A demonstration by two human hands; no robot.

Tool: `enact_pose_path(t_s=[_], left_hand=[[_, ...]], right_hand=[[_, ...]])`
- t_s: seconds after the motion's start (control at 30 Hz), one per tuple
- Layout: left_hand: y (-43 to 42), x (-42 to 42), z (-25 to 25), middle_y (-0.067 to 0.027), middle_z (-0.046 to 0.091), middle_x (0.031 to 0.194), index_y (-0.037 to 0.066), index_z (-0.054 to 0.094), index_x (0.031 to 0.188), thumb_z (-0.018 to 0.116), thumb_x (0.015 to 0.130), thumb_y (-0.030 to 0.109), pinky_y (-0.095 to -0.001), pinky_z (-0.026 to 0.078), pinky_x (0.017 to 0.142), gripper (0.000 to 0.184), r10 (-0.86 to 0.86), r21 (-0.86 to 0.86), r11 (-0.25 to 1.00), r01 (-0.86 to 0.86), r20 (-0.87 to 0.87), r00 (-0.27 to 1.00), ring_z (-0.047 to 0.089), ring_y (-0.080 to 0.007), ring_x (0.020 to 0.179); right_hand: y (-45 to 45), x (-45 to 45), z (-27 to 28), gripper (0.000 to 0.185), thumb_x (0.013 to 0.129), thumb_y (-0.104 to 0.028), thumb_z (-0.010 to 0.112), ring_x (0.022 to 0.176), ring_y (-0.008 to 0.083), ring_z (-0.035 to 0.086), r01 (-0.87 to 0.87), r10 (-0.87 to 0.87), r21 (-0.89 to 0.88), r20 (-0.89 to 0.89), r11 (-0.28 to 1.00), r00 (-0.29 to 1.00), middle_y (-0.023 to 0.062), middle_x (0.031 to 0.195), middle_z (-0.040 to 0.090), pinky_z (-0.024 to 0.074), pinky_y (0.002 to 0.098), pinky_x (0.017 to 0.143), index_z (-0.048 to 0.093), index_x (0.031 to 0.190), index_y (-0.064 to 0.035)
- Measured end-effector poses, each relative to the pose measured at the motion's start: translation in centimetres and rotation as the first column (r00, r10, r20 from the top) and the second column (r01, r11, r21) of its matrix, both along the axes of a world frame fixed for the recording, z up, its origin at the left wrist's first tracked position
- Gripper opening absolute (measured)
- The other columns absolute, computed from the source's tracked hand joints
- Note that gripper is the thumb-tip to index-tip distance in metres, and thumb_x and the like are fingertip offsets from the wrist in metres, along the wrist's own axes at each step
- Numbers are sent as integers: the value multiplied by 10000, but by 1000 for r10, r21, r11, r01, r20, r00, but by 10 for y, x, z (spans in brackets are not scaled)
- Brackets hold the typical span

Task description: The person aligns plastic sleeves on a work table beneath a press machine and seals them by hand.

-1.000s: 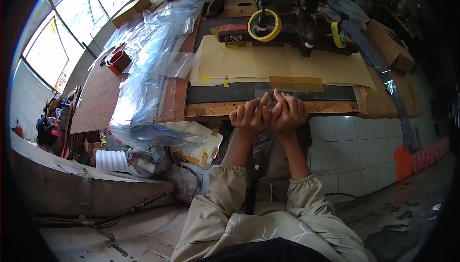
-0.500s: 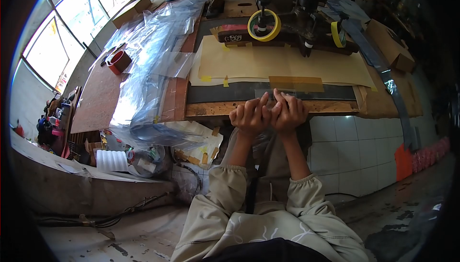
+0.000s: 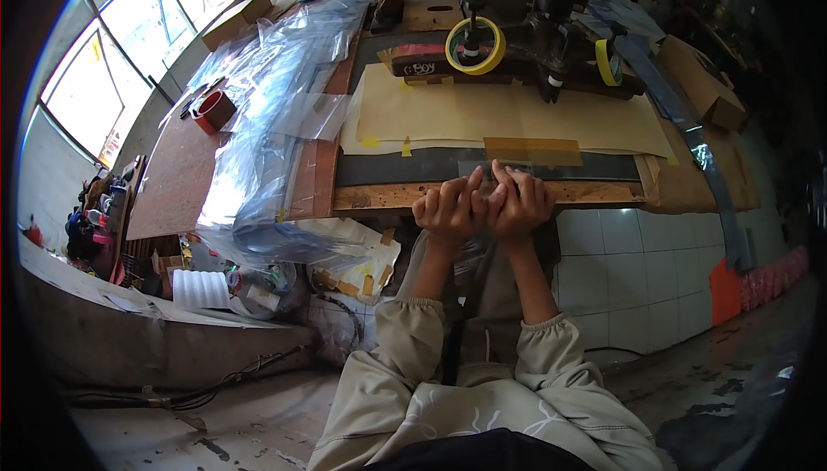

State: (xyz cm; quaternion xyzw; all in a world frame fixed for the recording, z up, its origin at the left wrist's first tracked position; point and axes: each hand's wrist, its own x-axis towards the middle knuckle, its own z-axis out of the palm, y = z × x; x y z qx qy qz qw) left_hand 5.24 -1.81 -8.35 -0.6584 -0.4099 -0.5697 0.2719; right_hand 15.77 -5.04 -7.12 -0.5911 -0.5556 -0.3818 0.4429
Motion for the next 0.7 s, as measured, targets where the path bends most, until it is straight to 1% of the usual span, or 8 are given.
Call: enact_pose_path(t_s=[0.43, 0.53, 0.63, 0.7], left_hand=[[0, -1, 0, 92, 598, 729, 274, 794, 941, 490, 938, 278, -270, 359, 694, 305, -14, -18, 1000, 14, -3, 1000, 550, -94, 636], [-4, -1, 3, 93, 606, 766, 266, 787, 973, 497, 938, 268, -283, 364, 706, 292, -45, -58, 997, 46, 17, 999, 552, -101, 653], [-18, -8, 1, -3, 614, 953, 199, 771, 1033, 538, 928, 220, -319, 391, 768, 257, -162, -209, 965, 161, 9, 987, 570, -152, 837], [-33, -11, -9, -89, 559, 1061, 114, 693, 1109, 571, 914, 188, -358, 401, 833, 241, -209, -160, 960, 229, 134, 969, 530, -219, 964]], right_hand=[[0, 0, 0, 344, 909, -233, 450, 775, 168, 621, -7, 7, 1, -2, 1000, 1000, 1, 879, 673, 411, 337, 782, 757, 1017, -123], [-1, 0, 1, 342, 912, -229, 452, 775, 171, 620, -7, 7, -15, 3, 1000, 1000, 3, 882, 673, 412, 339, 779, 757, 1021, -120], [-4, 1, 4, 339, 914, -225, 455, 780, 176, 619, -11, 11, -41, 13, 999, 1000, 8, 882, 671, 412, 341, 777, 756, 1026, -116], [-6, 0, 6, 331, 913, -221, 468, 793, 183, 619, -17, 18, -67, 12, 998, 1000, 18, 880, 665, 412, 346, 778, 754, 1037, -110]])
